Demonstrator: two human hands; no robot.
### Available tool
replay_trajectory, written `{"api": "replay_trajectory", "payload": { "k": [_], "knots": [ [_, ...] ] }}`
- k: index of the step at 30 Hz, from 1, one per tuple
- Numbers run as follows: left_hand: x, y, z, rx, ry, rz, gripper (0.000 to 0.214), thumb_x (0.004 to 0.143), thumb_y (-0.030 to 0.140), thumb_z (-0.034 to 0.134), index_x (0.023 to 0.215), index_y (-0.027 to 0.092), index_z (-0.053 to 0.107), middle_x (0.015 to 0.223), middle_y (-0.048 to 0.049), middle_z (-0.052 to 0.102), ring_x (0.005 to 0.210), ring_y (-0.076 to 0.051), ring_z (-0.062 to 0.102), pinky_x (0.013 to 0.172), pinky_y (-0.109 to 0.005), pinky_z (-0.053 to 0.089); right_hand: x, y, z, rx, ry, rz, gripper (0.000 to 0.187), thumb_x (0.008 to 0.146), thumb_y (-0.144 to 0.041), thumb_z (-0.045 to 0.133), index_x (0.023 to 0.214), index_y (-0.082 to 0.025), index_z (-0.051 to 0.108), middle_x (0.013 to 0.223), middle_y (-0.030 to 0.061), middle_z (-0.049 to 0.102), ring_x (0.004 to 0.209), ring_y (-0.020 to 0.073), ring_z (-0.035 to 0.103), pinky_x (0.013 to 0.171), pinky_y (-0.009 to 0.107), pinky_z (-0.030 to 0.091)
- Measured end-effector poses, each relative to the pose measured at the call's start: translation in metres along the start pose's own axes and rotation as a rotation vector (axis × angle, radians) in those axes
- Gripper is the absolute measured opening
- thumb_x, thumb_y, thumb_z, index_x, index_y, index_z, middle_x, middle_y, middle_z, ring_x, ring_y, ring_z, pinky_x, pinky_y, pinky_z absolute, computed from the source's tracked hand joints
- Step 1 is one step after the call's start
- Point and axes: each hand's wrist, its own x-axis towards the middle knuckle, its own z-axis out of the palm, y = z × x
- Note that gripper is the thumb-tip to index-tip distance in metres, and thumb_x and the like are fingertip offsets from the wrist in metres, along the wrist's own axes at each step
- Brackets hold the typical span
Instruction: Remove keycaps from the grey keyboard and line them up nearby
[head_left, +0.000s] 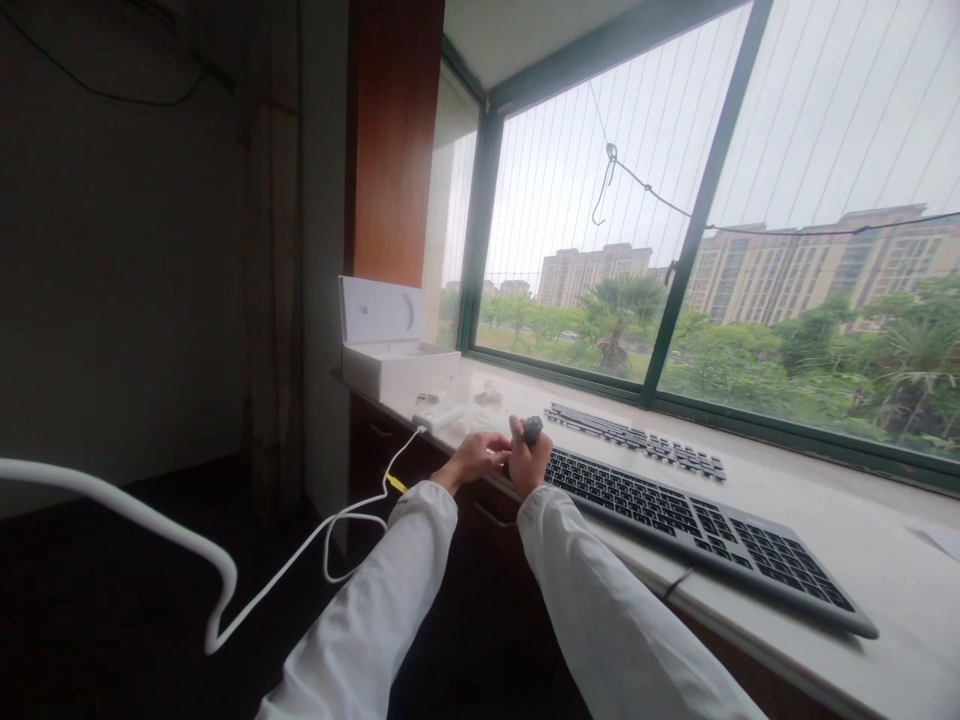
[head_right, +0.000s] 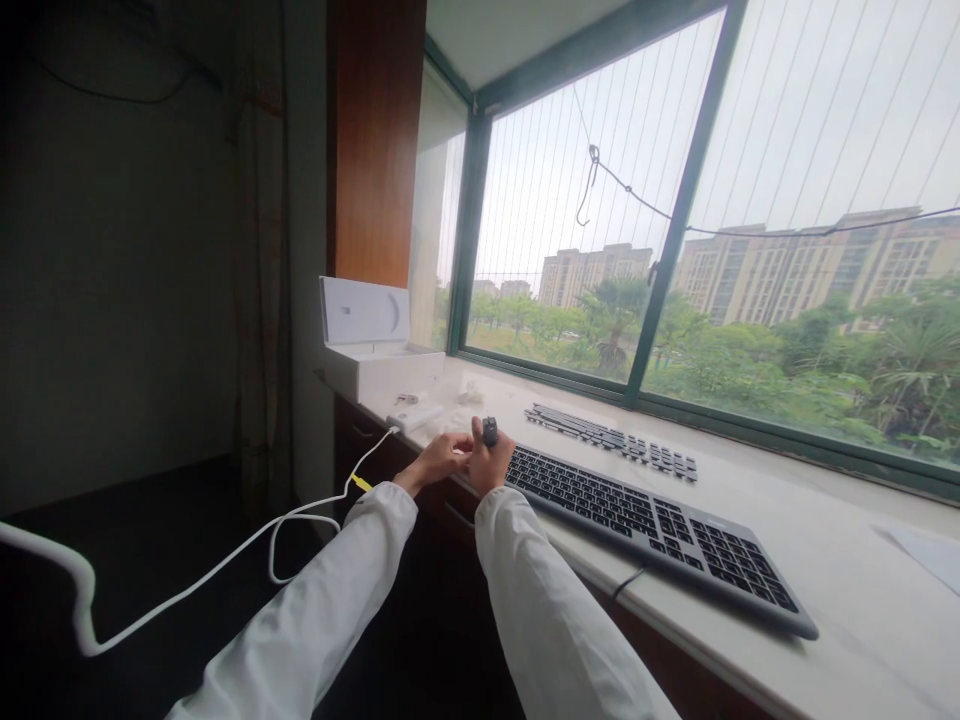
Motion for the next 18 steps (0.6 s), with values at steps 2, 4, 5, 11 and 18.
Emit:
{"api": "replay_trajectory", "payload": {
  "k": [2, 4, 5, 11, 18],
  "knots": [
    [0.002, 0.000, 0.005, -0.082, 0.110, -0.066, 0.019, 0.079, 0.027, 0.062, 0.092, 0.014, 0.067, 0.087, -0.0059, 0.069, 0.073, -0.013, 0.065, 0.067, -0.024, 0.055, 0.010, -0.006, -0.007, -0.062, 0.027, -0.018, 0.053, 0.088, -0.056, 0.041, 0.051, -0.018, 0.042, 0.047, -0.0032, 0.036, 0.051, 0.0093, 0.033, 0.051, 0.024, 0.028],
    [0.004, -0.001, 0.011, -0.141, 0.197, -0.118, 0.017, 0.081, 0.026, 0.060, 0.093, 0.015, 0.064, 0.086, -0.0053, 0.068, 0.064, -0.011, 0.063, 0.062, -0.024, 0.056, 0.023, -0.014, -0.017, -0.200, -0.052, -0.084, 0.053, 0.089, -0.052, 0.040, 0.052, -0.016, 0.048, 0.047, -0.0020, 0.040, 0.051, 0.0091, 0.036, 0.051, 0.023, 0.027],
    [0.005, -0.002, 0.013, -0.151, 0.223, -0.132, 0.016, 0.082, 0.026, 0.060, 0.093, 0.015, 0.063, 0.085, -0.0047, 0.067, 0.061, -0.010, 0.062, 0.059, -0.023, 0.056, 0.030, -0.018, -0.023, -0.291, -0.139, -0.122, 0.051, 0.089, -0.049, 0.041, 0.053, -0.015, 0.052, 0.048, -0.0009, 0.044, 0.051, 0.0093, 0.038, 0.052, 0.023, 0.027],
    [0.006, -0.003, 0.015, -0.042, 0.258, -0.196, 0.013, 0.085, 0.023, 0.058, 0.095, 0.015, 0.062, 0.069, -0.0013, 0.064, 0.055, -0.009, 0.061, 0.053, -0.021, 0.054, 0.048, -0.028, -0.060, -0.814, -0.743, -0.248, 0.027, 0.085, -0.031, 0.047, 0.076, -0.020, 0.071, 0.069, 0.0070, 0.068, 0.065, 0.0158, 0.061, 0.059, 0.024, 0.034],
    [0.005, 0.005, 0.014, 0.129, 0.276, -0.224, 0.013, 0.084, 0.022, 0.059, 0.093, 0.014, 0.065, 0.081, -0.0044, 0.070, 0.057, -0.009, 0.063, 0.057, -0.019, 0.050, 0.023, -0.020, -0.081, -0.942, -0.983, -0.373, 0.023, 0.080, -0.028, 0.051, 0.084, -0.023, 0.073, 0.079, 0.0075, 0.071, 0.075, 0.0208, 0.066, 0.063, 0.025, 0.039]
  ]
}}
